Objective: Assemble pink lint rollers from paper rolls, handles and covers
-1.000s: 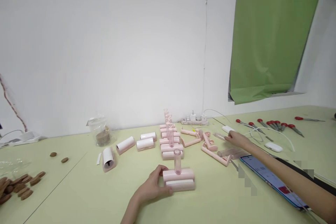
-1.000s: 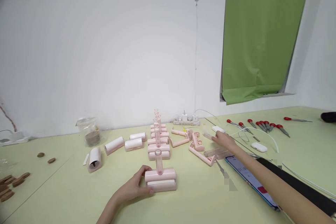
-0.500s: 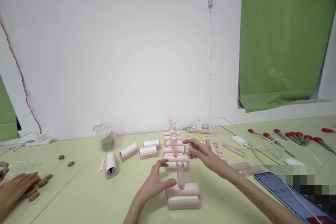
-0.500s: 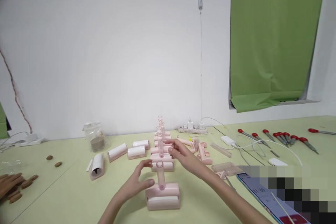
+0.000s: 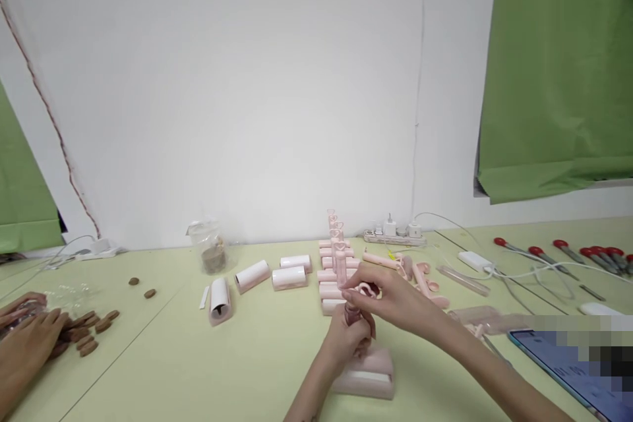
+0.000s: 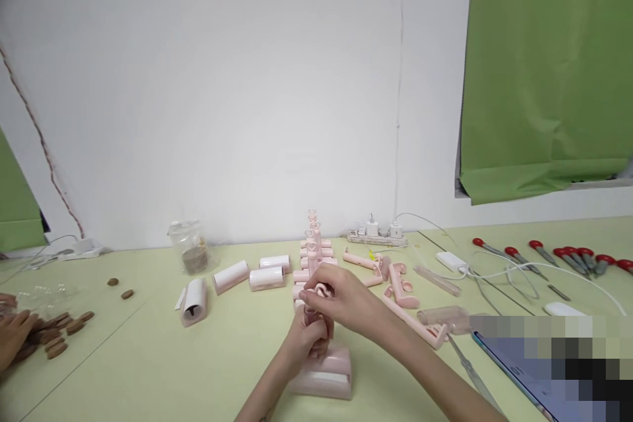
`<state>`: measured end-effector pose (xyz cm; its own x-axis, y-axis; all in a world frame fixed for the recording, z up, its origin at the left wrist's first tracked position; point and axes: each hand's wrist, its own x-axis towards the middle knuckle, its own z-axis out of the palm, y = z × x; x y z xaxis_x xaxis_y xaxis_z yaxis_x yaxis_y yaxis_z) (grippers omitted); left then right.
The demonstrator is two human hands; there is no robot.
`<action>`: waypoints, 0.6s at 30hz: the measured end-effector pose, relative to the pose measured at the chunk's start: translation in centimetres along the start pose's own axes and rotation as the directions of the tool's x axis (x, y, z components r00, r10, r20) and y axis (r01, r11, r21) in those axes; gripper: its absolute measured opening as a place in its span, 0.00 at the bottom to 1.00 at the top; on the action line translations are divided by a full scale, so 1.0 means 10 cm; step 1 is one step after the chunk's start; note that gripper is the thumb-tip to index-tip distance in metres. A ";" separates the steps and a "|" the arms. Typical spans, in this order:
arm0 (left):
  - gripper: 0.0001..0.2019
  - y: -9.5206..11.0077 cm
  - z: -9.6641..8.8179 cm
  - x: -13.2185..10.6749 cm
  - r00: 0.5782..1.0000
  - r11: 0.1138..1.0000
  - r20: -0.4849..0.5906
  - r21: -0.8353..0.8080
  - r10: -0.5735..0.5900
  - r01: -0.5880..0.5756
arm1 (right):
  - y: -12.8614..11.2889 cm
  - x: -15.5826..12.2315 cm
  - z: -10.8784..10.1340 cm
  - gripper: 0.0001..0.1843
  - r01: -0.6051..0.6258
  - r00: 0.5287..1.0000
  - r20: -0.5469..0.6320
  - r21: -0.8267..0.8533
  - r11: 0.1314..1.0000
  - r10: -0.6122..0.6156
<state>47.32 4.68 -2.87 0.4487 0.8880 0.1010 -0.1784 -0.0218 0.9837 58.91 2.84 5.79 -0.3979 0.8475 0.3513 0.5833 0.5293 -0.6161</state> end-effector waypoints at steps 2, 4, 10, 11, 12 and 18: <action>0.03 0.01 0.01 -0.01 1.000 1.000 -0.005 -0.018 -0.007 0.007 | 0.02 0.00 -0.02 0.08 0.022 0.999 0.042 -0.025 0.999 -0.021; 0.03 0.03 0.02 -0.03 1.000 0.999 -0.009 -0.032 -0.011 0.010 | 0.04 -0.02 -0.01 0.06 0.024 0.997 0.075 0.009 1.000 -0.025; 0.02 0.02 0.02 -0.03 1.000 0.998 -0.007 -0.055 -0.006 0.005 | 0.10 -0.02 0.14 0.09 0.034 0.999 -0.034 0.161 0.986 -0.028; 0.02 0.02 0.01 -0.03 1.000 0.998 -0.006 -0.055 -0.005 0.005 | 0.11 -0.01 0.17 0.12 0.052 0.998 -0.046 0.168 0.984 -0.045; 0.02 0.02 0.01 -0.02 1.000 0.999 -0.004 -0.054 -0.004 0.004 | 0.12 0.00 0.19 0.13 0.065 0.997 -0.056 0.175 0.982 -0.057; 0.02 0.01 -0.01 0.00 1.000 1.000 0.018 -0.023 -0.002 0.002 | 0.16 0.01 0.25 0.16 0.109 0.988 -0.123 0.143 0.984 -0.091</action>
<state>47.24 4.68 -2.81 0.4645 0.8797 0.1021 -0.1976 -0.0094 0.9802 58.03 3.69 3.08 -0.3594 0.7941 0.4902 0.4291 0.6071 -0.6688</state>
